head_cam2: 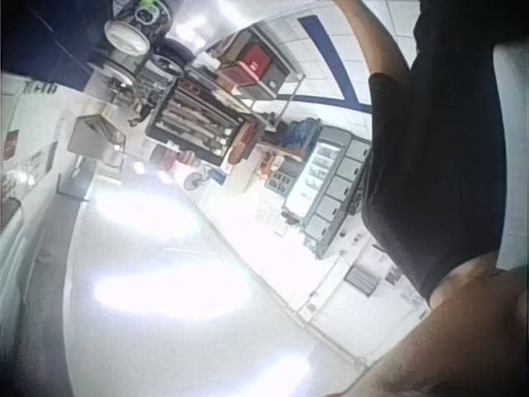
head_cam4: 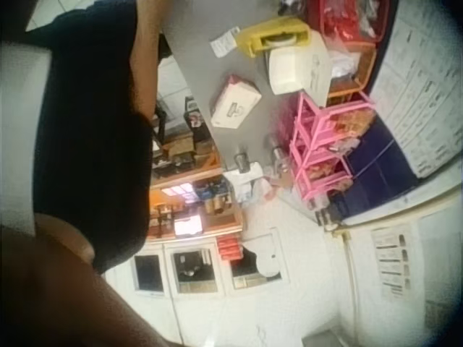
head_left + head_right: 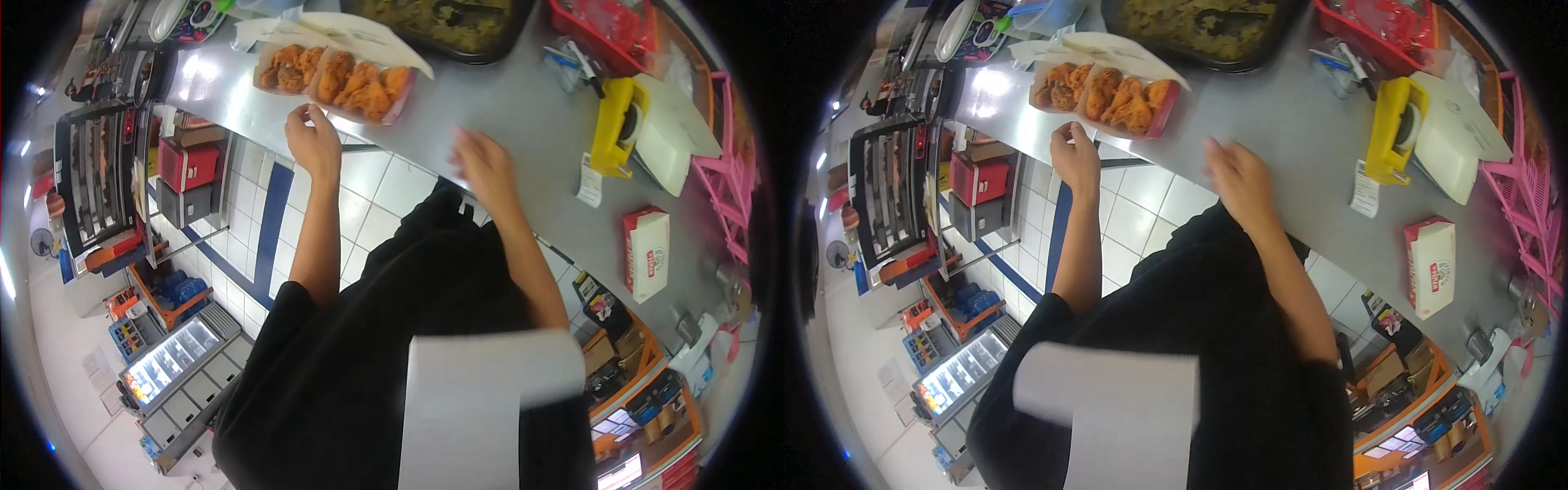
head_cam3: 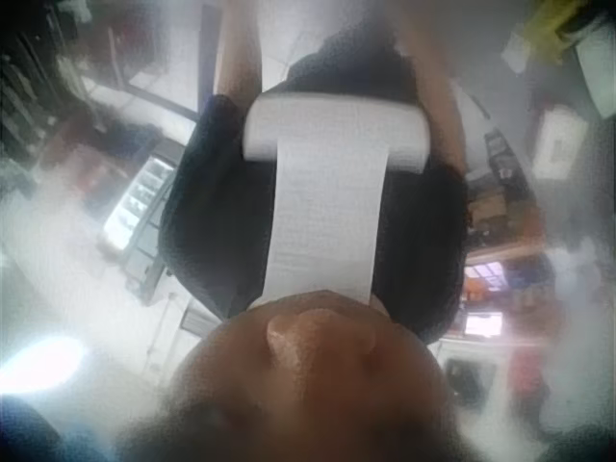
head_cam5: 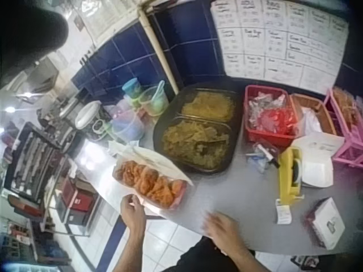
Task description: The person prints receipts, checks order details, packs fried chicken into cardboard boxes, and seals the boxes with tape. Then, the person puts the boxes into a plastic bag, ties it, hands the package to a customer at the counter window, and tears off another receipt from the printer.
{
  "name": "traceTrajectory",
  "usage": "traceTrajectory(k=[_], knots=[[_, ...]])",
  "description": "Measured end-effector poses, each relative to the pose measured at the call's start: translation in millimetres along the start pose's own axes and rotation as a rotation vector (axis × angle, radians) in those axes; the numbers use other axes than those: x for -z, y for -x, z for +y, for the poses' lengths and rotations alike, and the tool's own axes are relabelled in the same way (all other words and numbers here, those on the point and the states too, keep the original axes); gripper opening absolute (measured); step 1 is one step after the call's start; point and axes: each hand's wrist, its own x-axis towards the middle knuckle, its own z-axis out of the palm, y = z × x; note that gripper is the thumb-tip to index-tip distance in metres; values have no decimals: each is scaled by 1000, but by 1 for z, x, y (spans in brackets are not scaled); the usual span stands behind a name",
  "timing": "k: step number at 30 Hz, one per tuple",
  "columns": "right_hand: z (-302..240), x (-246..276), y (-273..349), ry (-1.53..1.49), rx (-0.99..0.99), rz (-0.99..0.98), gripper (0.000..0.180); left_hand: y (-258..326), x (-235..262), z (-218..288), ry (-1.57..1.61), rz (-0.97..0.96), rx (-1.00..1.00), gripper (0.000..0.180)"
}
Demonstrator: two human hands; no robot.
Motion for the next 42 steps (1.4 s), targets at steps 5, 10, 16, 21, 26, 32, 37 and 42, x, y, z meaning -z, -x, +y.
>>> traceTrajectory(k=[5, 10, 16, 21, 26, 32, 37, 42], knots=[[1, -111, -105, 167, -288, 83, 50, -17, -18, -58, 430, -201, 601, 35], [24, -94, -112, 409, -196, 96, 43, -14, -38, -73, 584, -245, 419, 45], [33, 13, -54, 322, -318, 203, 43, 2, -51, -20, 760, -494, 433, 52], [32, 93, -8, -120, -333, 295, 50, 39, -80, 40, 744, -1046, 266, 47], [35, 117, -1, -208, -334, 355, 62, 52, -89, 76, 678, -1155, 155, 40], [9, 123, -3, -403, -468, 368, 62, 49, -86, 88, 641, -1231, 309, 40], [11, 132, -3, -181, -464, 361, 67, 45, -84, 91, 728, -1058, 348, 28], [-12, 130, -2, 531, 450, 940, 54, -13, -79, 135, 684, -605, -426, 61]])
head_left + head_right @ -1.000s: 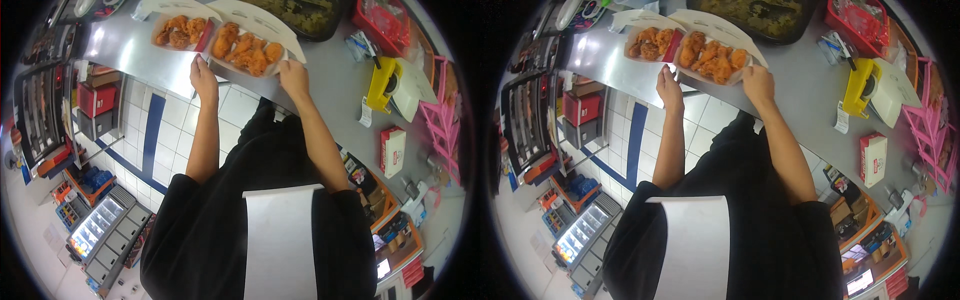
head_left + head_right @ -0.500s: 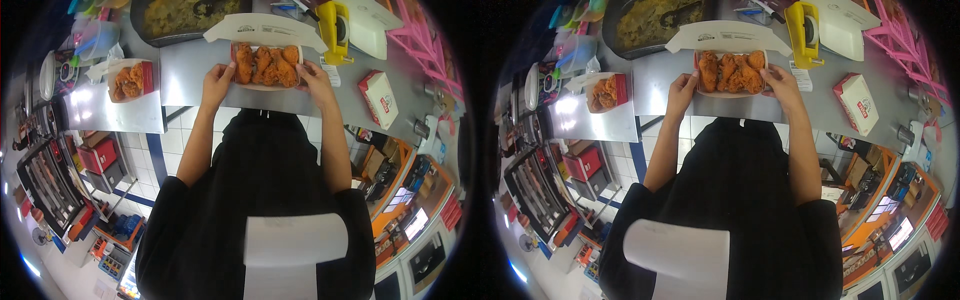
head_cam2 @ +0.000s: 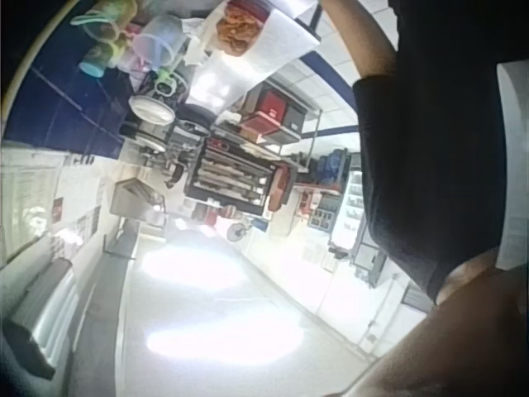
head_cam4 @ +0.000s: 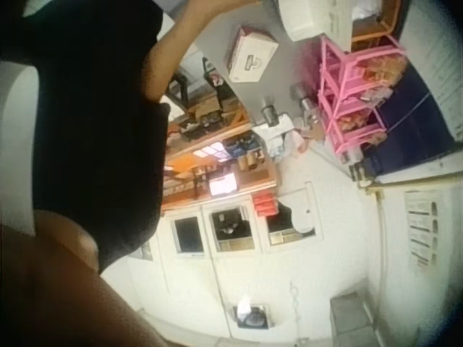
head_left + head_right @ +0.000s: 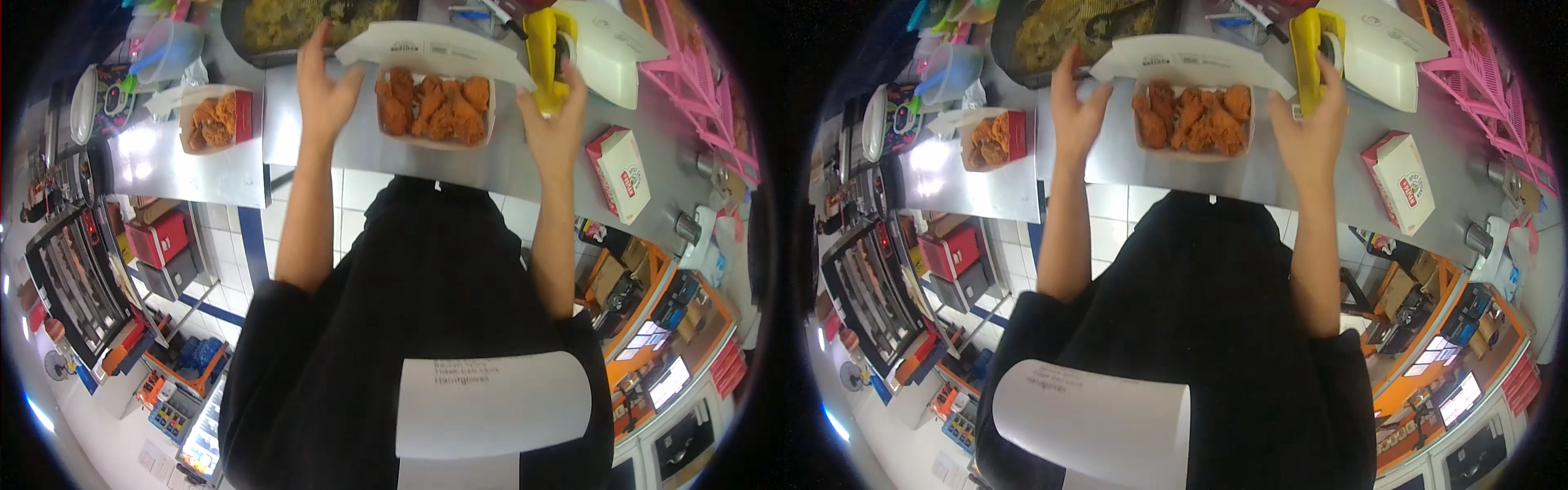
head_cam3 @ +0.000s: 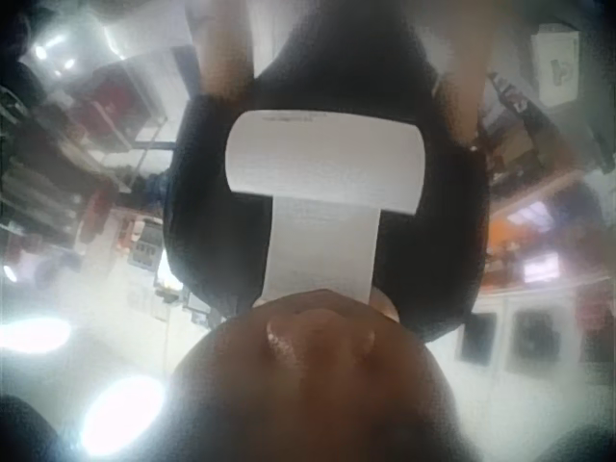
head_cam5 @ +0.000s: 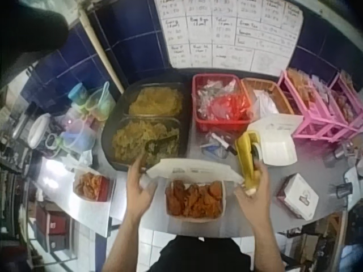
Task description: The person prints receipts, checks order details, packs fried chicken into cardboard boxes, and seals the boxes with tape. Then, the person puts the boxes into a plastic bag, ties it, hands the package to a customer at the counter window, and tears off another receipt from the printer.
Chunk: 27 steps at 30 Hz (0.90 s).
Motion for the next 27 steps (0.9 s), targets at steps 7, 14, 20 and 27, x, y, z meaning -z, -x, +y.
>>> traceTrajectory(k=[7, 14, 20, 27], knots=[[-12, 6, 35, 96, 47, -656, 61, 19, 4, 7, -250, -468, -99, 50], [-2, -18, 64, -322, -161, -536, 56, 84, -38, -2, -64, -211, 282, 53], [-28, -2, 1, 37, -134, -588, 37, 51, -24, 21, -189, -56, 340, 36], [1, -6, 35, -29, -128, -658, 48, 77, -36, 8, -134, -44, 211, 31]])
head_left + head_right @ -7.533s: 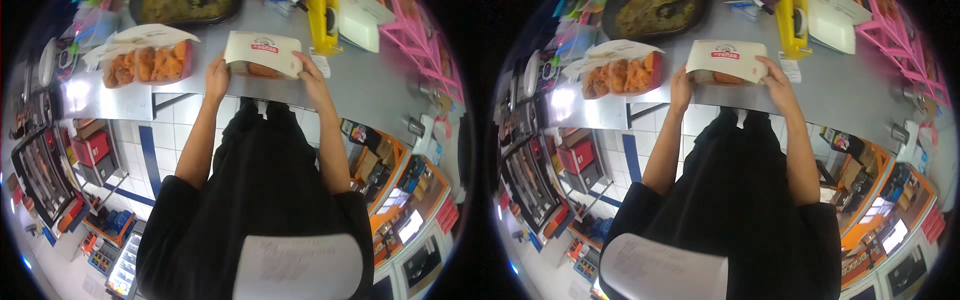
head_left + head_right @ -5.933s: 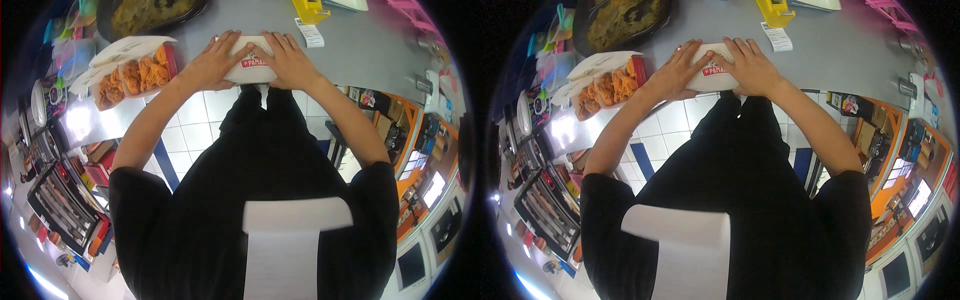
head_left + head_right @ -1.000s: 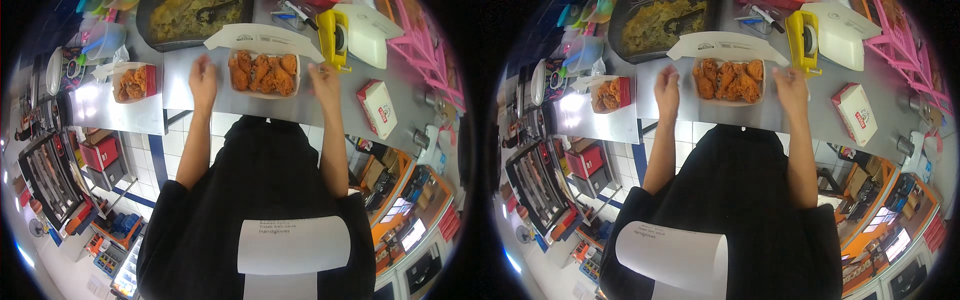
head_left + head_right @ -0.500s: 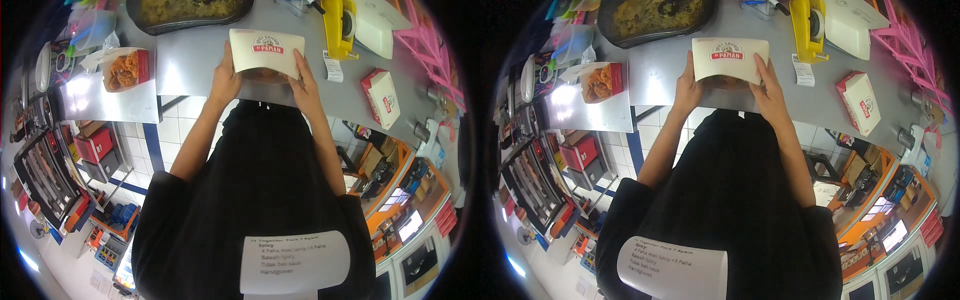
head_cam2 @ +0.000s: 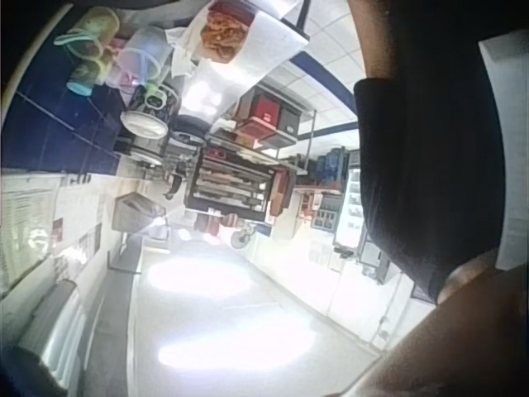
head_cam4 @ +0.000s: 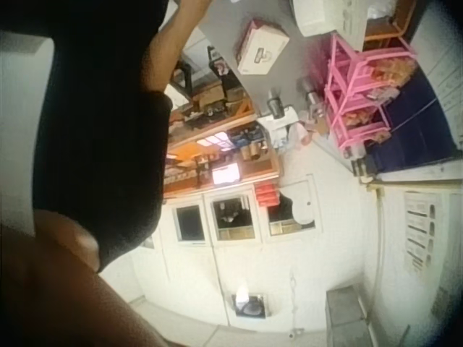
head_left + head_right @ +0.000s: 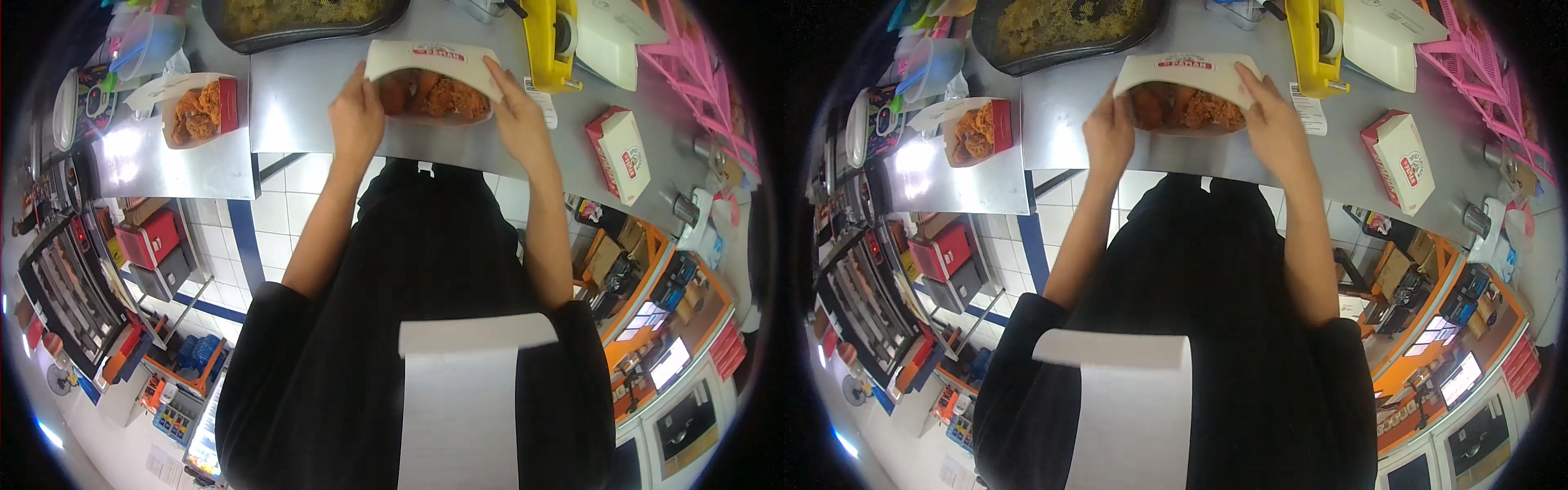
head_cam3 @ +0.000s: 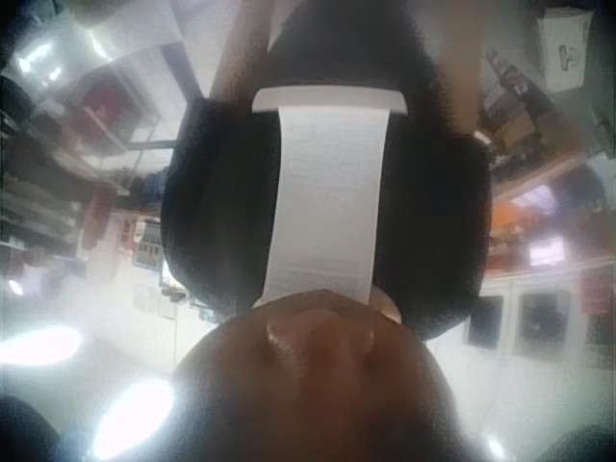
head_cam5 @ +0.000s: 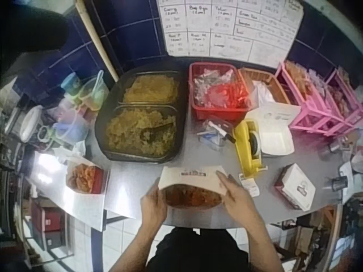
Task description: The person prints receipts, checks order details, packs fried chicken into cardboard boxes, and seals the boxes with tape. Then, the person puts the boxes into a plastic bag, ties it, hands the package to a customer at the counter window, and tears off another receipt from the printer.
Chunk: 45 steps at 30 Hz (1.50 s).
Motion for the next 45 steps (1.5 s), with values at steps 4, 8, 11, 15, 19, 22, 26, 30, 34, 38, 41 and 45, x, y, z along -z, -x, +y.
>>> traceTrajectory(k=[4, 8, 11, 15, 19, 22, 26, 30, 34, 38, 41, 45], knots=[[3, -18, 6, -355, -52, 35, 54, 8, -9, -9, 63, -67, 116, 34], [-18, 11, -9, -382, -160, -43, 50, -3, -8, -6, 220, 48, 204, 34], [-6, 25, -22, -268, -108, -175, 49, -3, -9, -18, 181, 31, 193, 34], [12, 18, -12, -327, -29, -208, 52, 8, -12, -35, 64, 32, -30, 37], [24, 16, -2, -656, -135, -261, 52, 1, 3, -46, 578, -195, 294, 41], [5, 14, -18, -659, -321, -200, 58, -24, 19, -39, 831, -333, 687, 51], [-17, -3, -35, -45, -450, -133, 64, -53, 22, 18, 5, -675, 378, 62], [21, -37, -21, 211, -337, -28, 53, -8, -14, -30, -23, -471, 155, 69], [-1, -33, -13, 315, -342, 25, 52, -10, -8, -24, -23, -440, 219, 68], [18, -19, -25, 578, -26, 71, 55, -30, 9, -16, -249, -563, 135, 67], [-2, 5, -43, 673, 354, -175, 80, -42, 24, 6, -500, -529, -225, 84], [-23, 5, -48, 899, 534, -537, 119, -46, 17, 22, -807, -813, -724, 112]])
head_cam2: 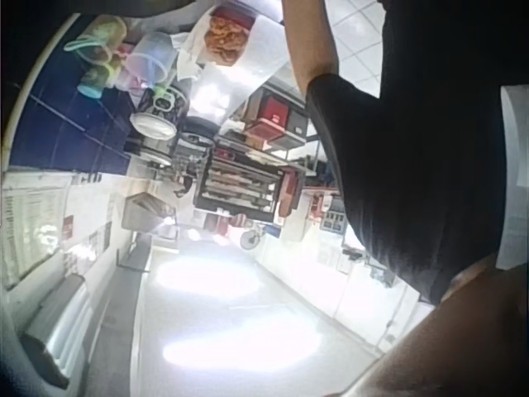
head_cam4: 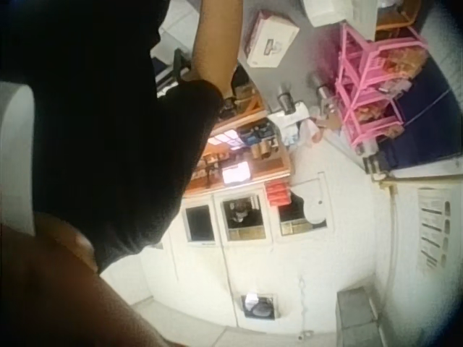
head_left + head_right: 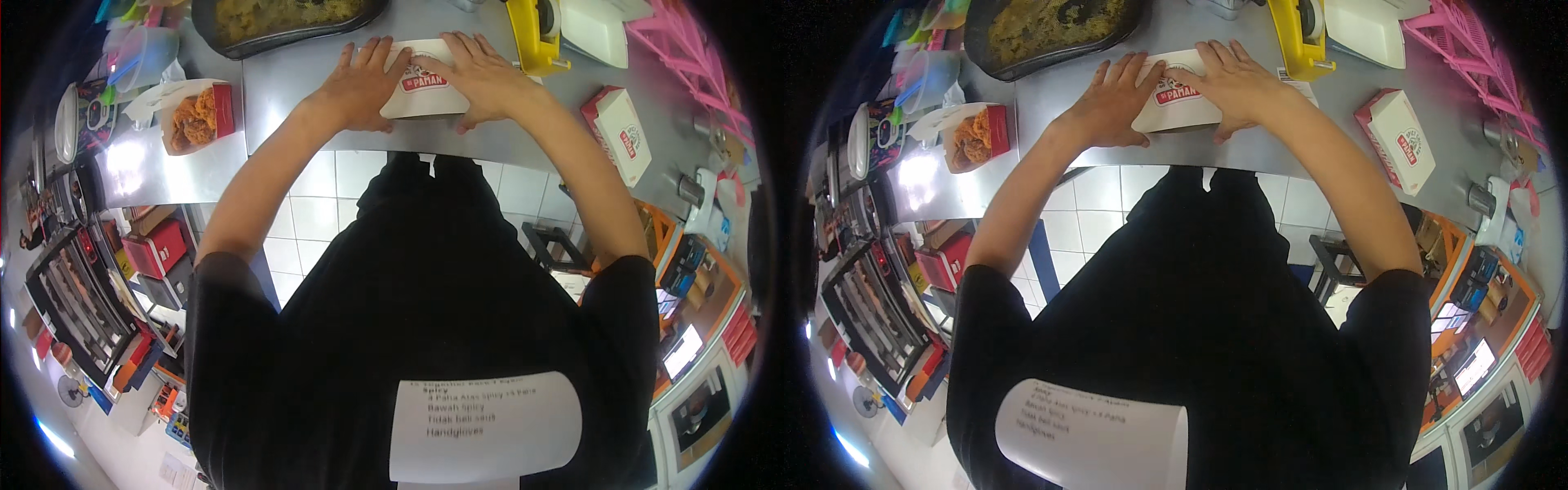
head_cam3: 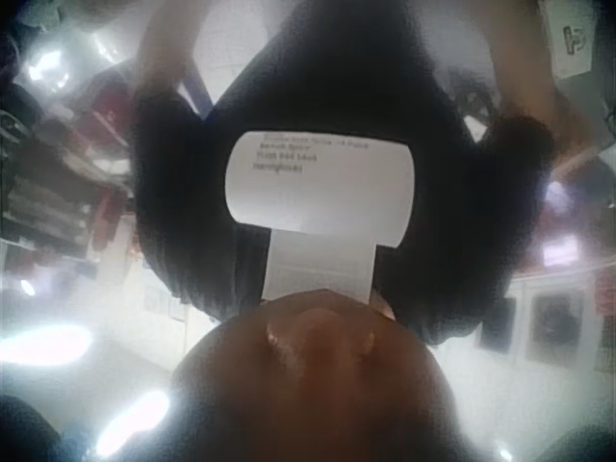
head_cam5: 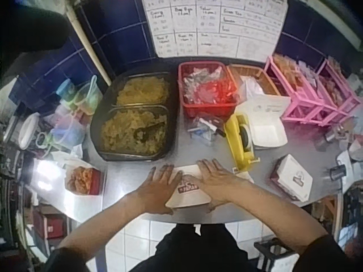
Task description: The person prints receipts, checks order details, packs fried chicken into cardboard boxes, and seals the boxes with tape. Then, the person puts the boxes into a plastic bag, ties it, hands the package to a customer at the counter window, and tears off another receipt from the printer.
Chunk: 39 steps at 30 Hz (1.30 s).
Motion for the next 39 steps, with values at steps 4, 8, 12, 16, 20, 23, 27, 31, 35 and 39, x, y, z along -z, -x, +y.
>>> traceTrajectory(k=[4, 8, 12, 16, 20, 23, 27, 31, 35, 39], knots=[[-1, -21, 7, 77, -21, 173, 116, -5, -6, -6, -67, 22, -54, 110], [1, -33, 9, 60, -28, 290, 108, -3, -11, -13, -2, 171, -125, 105], [4, -43, 9, 2, -45, 266, 102, -13, -8, -7, -12, 148, -82, 101], [-2, -46, 11, 29, -96, 355, 97, -22, -13, -11, -25, 167, -100, 98], [-8, -46, 6, -77, -98, 430, 94, -23, -18, -16, 2, 203, -140, 96], [-12, -50, 3, -4, -138, 393, 89, -22, -22, -19, -27, 225, -184, 96], [-10, -55, 4, -9, -142, 412, 85, -23, -22, -17, 103, 269, -187, 93], [-5, -56, 7, -71, -95, 494, 80, -31, -24, -20, 128, 311, -243, 86], [4, -51, 14, -30, -104, 494, 74, -39, -24, -21, 154, 358, -289, 83], [3, -45, 15, -143, -57, 437, 70, -33, -4, -15, 143, 331, -273, 72]])
